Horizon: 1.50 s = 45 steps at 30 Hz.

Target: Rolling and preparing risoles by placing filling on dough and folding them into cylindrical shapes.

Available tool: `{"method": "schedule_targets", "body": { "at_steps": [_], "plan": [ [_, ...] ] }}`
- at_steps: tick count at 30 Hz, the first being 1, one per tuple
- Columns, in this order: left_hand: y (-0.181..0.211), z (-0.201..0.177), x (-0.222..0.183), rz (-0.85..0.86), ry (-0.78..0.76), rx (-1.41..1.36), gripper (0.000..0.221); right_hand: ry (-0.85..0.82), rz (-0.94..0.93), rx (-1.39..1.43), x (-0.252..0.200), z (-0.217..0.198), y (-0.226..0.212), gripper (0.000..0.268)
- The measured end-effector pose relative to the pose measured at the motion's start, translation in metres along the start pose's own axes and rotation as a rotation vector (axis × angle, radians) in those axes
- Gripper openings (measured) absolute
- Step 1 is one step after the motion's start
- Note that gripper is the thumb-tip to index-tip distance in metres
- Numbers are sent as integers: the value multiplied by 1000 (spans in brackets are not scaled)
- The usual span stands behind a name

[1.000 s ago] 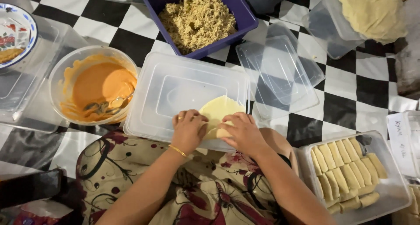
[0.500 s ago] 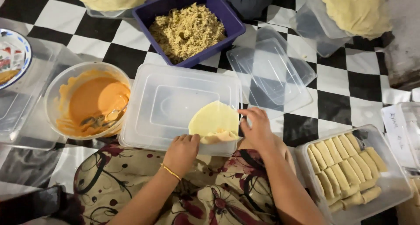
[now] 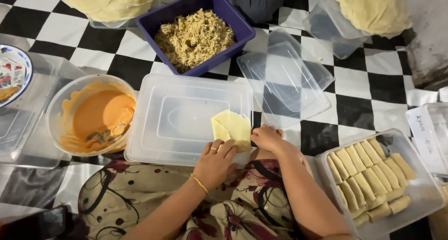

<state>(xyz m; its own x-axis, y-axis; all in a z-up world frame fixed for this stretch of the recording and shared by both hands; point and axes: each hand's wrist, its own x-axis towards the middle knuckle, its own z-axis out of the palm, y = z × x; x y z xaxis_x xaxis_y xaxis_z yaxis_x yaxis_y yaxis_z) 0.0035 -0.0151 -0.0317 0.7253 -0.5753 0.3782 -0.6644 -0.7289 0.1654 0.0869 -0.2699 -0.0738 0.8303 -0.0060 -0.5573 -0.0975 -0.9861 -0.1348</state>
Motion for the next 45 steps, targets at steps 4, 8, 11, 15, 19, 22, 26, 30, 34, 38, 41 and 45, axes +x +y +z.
{"method": "schedule_targets", "body": {
  "at_steps": [4, 8, 11, 15, 19, 22, 26, 30, 34, 38, 41, 45],
  "plan": [
    [4, 11, 12, 52, -75, 14, 57, -66, 35, 100, -17, -18, -7, 39],
    [5, 30, 20, 50, -202, 45, 64, -48, 89, 203, -36, -24, -4, 46],
    [8, 32, 24, -14, -198, 41, 70, 9, 75, 317, -29, -9, 14, 43],
    [9, 15, 33, -165, -459, -106, 76, 113, 45, 415, -40, -15, 4, 31],
    [-10, 21, 26, -449, -288, -232, 55, 201, -51, 607, -38, -16, -12, 29],
    [-36, 28, 14, -671, -139, -335, 27, 225, -88, 599, -47, -19, -36, 26],
    [-53, 25, 4, -867, -20, -383, 17, 272, -134, 439, -61, -25, -62, 20],
    [-52, 31, 3, -891, -24, -424, 14, 334, -202, 232, -55, -15, -60, 17],
    [-50, 36, 5, -858, -30, -428, 17, 415, -269, 66, -54, -13, -62, 15],
    [-38, 24, 8, -755, 76, -363, 13, 428, -239, 268, -49, -21, -58, 15],
    [-37, 31, 3, -617, 108, -288, 13, 563, -171, 222, -43, -27, -52, 15],
    [-24, 28, 9, -367, 79, -291, 30, 591, -196, 234, -24, -18, -48, 18]
  ]
}}
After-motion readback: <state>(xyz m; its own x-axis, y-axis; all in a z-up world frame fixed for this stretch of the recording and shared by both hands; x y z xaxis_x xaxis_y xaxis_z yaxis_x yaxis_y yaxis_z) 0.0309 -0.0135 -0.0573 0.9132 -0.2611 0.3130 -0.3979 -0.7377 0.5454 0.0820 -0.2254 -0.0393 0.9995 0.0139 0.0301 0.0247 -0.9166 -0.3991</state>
